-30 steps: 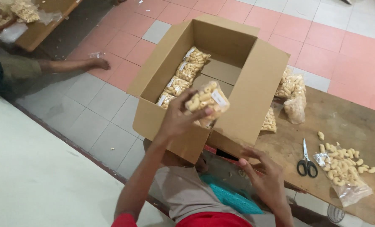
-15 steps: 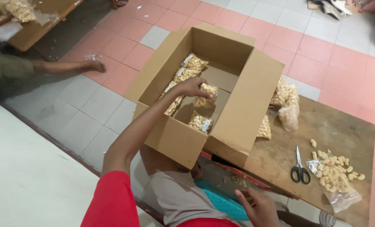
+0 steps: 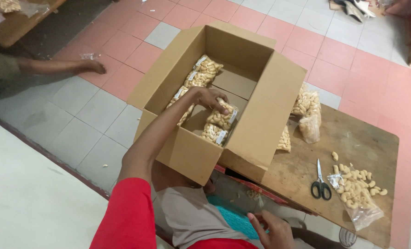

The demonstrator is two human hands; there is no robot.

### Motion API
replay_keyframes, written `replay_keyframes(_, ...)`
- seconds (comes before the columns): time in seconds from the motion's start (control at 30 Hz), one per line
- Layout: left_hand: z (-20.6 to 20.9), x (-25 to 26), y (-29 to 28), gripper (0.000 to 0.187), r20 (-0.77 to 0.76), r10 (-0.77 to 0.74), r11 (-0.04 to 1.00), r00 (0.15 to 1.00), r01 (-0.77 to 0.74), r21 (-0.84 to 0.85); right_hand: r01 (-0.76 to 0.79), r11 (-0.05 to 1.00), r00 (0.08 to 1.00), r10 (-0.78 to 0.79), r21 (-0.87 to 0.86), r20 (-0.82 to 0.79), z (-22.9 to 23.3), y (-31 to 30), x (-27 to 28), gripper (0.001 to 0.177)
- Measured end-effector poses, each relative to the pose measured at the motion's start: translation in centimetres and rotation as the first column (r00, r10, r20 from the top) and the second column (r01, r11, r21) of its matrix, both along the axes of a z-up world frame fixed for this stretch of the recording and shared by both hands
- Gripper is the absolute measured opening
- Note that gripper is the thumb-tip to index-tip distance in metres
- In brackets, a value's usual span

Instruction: Packing small plastic bags of cashew nuts into a cardboard box on a production floor.

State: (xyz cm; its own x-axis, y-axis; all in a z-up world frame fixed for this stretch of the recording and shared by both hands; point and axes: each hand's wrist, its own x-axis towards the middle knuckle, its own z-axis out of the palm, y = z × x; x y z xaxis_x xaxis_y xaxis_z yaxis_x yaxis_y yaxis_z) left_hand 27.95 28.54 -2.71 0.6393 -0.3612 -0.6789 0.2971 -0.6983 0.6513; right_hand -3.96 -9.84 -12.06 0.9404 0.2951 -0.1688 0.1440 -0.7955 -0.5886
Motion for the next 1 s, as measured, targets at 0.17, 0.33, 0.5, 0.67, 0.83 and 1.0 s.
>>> replay_keyframes(0.17,0.1,0.2,-0.9,0.095,-0.016,0.004,0.997,1.000,-0.003,0.079,-0.008,1.000,1.000,0.008,0.027,-0.015,-0.2,0.5,-0.2,0.037)
replay_keyframes(0.33,-1.3,0.9,-1.1,0.093,0.000,0.030,0.993,1.000,-0.030,0.115,-0.026,0.999,0.999,0.027,0.033,-0.034,0.7,1.1,0.0,0.038)
replay_keyframes(0.5,-4.0,1.7,-0.6,0.094,0.159,-0.065,0.985,0.985,0.038,0.166,-0.056,0.998,0.997,0.058,0.035,-0.057,0.4,1.4,0.0,0.034)
replay_keyframes(0.67,-1.7,0.9,-1.4,0.101,0.079,-0.199,0.930,0.977,0.163,0.329,-0.076,0.996,0.997,0.077,0.040,-0.014,1.0,1.6,-0.1,0.035)
replay_keyframes(0.83,-2.9,2.2,-1.6,0.096,0.233,-0.195,0.908,0.953,0.086,0.409,-0.068,0.998,0.996,0.069,0.016,-0.052,1.5,1.5,-0.1,0.032)
replay_keyframes(1.0,-0.7,1.2,-2.3,0.052,0.228,-0.142,0.916,0.963,0.041,0.399,-0.123,0.991,0.991,0.120,0.046,0.060,-0.6,0.7,-0.6,0.034)
